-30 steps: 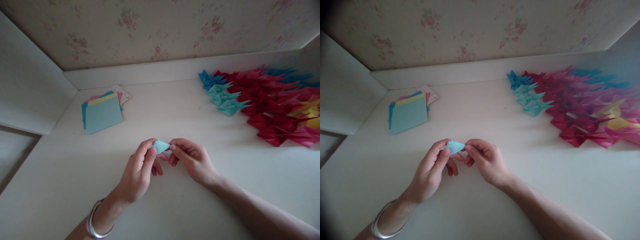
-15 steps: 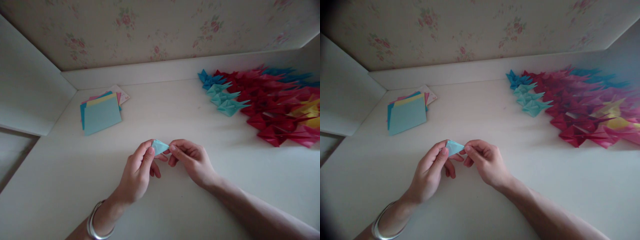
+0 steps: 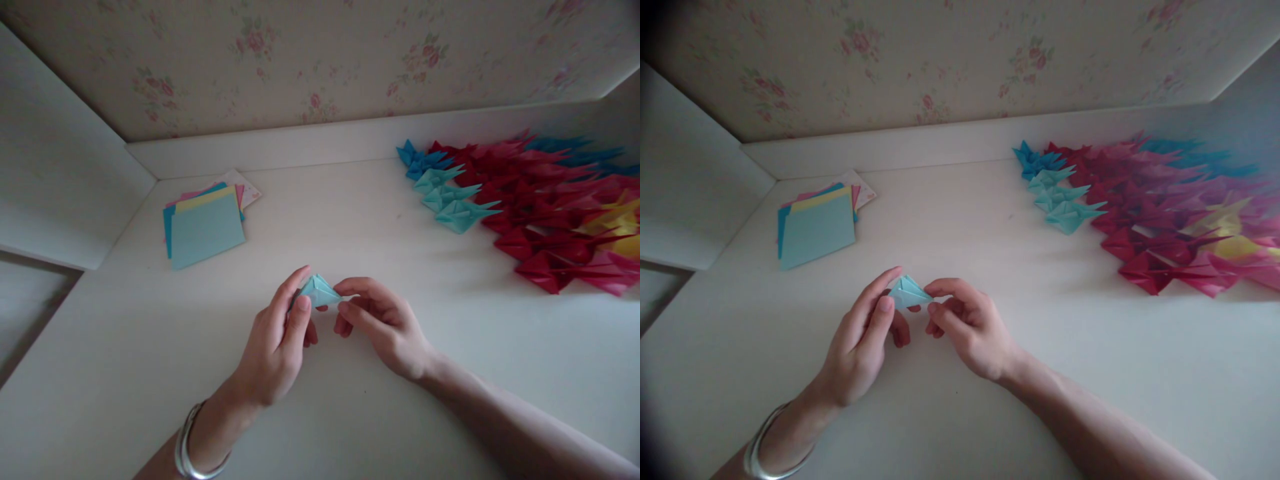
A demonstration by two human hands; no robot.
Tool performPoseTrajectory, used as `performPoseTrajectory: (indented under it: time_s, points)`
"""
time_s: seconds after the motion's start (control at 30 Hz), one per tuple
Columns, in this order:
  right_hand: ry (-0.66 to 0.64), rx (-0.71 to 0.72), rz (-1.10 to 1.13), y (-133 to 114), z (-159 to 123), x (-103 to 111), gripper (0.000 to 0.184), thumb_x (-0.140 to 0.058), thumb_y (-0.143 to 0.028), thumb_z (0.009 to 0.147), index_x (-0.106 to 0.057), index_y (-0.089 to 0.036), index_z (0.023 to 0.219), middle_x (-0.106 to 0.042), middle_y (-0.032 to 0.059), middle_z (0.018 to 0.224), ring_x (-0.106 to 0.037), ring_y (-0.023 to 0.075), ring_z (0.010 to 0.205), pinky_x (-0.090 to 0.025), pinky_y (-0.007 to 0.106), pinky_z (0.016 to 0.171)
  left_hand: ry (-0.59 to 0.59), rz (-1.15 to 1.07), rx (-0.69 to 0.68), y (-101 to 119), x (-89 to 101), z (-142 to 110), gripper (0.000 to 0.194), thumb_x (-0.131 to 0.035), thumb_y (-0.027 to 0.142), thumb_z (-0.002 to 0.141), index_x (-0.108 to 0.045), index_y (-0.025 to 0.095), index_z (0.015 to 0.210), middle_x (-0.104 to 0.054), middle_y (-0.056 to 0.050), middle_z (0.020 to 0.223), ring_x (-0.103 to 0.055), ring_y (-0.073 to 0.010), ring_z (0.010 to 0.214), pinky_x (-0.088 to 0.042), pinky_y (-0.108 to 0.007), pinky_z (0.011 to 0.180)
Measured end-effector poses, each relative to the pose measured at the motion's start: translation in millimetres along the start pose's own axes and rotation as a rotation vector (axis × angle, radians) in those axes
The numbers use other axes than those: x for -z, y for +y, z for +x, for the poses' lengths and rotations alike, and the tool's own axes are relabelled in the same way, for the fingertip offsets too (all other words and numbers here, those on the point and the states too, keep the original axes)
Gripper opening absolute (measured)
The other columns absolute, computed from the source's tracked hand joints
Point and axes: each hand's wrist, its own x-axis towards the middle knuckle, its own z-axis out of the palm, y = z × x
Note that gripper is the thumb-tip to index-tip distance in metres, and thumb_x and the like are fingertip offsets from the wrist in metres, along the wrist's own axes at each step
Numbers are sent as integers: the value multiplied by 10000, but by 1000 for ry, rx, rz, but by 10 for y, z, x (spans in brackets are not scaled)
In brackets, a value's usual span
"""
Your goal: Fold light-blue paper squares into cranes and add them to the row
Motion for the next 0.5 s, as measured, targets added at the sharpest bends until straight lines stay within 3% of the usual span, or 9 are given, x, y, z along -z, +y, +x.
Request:
performPoseTrajectory:
  time_s: [0.13, 0.3, 0.5]
  points:
    - [-5, -3, 2, 8, -1, 20, 184, -594, -244, 884, -634, -194, 1057, -686, 6, 669, -648, 155, 631, -496, 281, 602, -2, -58, -6, -13, 3, -23, 330, -348, 415, 1036, -497, 252, 1281, -634, 24, 686, -596, -134, 624, -486, -255, 612]
    - [-60, 56, 51, 10, -4, 44, 203, -500, -207, 929, -654, -190, 1059, -694, 20, 741, -649, 154, 704, -516, 291, 673, -63, -26, -38, -2, 14, 12, 200, -448, 374, 1011, -571, 248, 1105, -645, 14, 767, -630, -131, 671, -503, -230, 575]
    - [-53, 167, -80, 33, 46, -14, 132, -587, -283, 943, -681, -193, 970, -669, 76, 1011, -641, 155, 804, -543, 253, 617, -16, 287, -330, -60, 4, 54, 100, -530, 180, 969, -625, 208, 988, -678, -10, 898, -644, -120, 761, -504, -240, 730]
